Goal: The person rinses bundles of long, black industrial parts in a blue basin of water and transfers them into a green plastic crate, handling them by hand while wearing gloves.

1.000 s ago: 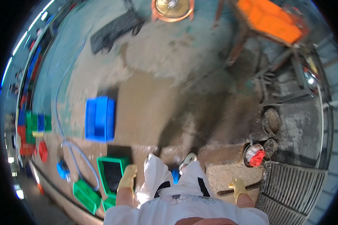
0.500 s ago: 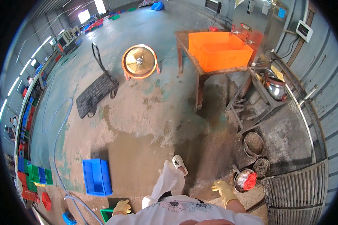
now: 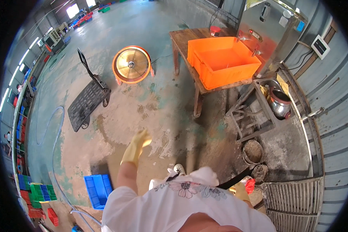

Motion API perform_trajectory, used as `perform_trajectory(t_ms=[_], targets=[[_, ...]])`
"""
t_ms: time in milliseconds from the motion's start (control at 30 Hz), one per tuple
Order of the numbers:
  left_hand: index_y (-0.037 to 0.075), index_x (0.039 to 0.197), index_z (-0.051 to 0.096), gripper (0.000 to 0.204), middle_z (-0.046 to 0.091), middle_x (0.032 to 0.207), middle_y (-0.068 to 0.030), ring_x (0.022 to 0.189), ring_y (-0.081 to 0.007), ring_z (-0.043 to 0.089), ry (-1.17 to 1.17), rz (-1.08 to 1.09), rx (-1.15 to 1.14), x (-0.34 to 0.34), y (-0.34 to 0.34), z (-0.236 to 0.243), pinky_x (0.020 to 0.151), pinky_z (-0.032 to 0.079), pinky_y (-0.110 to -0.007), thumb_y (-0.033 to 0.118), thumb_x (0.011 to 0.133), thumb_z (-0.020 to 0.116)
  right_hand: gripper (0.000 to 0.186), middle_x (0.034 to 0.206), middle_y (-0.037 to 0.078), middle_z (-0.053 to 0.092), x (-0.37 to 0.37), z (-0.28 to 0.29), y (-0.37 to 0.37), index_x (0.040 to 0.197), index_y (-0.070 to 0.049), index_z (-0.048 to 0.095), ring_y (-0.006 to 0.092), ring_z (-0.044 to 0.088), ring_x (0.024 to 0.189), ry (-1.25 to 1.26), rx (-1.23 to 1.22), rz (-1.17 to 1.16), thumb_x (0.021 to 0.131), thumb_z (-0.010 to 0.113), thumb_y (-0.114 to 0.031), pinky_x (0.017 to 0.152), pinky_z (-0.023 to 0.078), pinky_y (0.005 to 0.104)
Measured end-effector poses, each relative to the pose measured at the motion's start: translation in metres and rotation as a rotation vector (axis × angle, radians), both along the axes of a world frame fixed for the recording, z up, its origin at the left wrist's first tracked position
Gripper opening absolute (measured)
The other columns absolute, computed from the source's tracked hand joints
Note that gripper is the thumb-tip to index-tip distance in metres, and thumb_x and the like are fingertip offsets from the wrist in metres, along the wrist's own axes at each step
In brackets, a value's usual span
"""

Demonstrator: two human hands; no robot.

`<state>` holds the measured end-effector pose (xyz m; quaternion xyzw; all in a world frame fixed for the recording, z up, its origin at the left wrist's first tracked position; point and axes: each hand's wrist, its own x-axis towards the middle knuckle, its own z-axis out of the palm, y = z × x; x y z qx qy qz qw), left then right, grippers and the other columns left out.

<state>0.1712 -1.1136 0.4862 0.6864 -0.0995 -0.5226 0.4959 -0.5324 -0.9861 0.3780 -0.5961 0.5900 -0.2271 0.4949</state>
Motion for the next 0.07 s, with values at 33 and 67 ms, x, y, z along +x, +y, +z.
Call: perform_trajectory(t_ms=[33, 67], targets=[[0.001, 0.123, 0.056, 0.045, 0.068, 0.106, -0.0151, 0.082, -0.0232, 0.071, 0.021, -0.045, -0.103, -0.023, -0.035, 0.05, 0.069, 0.059, -0.034, 0.038, 0.1, 0.063, 0.036, 0.101, 0.027, 0.073, 0.031, 0.086, -0.009, 0.113, 0.005, 0.061, 0.0353, 0.075, 0.078, 0.149, -0.212, 0.126, 0.101, 0.062, -0.029, 0.062, 0.063, 0.0478], [0.0, 0.123, 0.055, 0.044, 0.068, 0.105, -0.0142, 0.081, -0.0224, 0.071, 0.16, -0.051, -0.133, -0.034, -0.073, 0.074, 0.077, 0.059, -0.031, 0.037, 0.101, 0.062, 0.036, 0.101, 0.027, 0.073, 0.032, 0.094, -0.007, 0.113, 0.005, 0.061, 0.0353, 0.075, 0.078, 0.156, -0.205, 0.12, 0.101, 0.062, -0.029, 0.062, 0.063, 0.0478]])
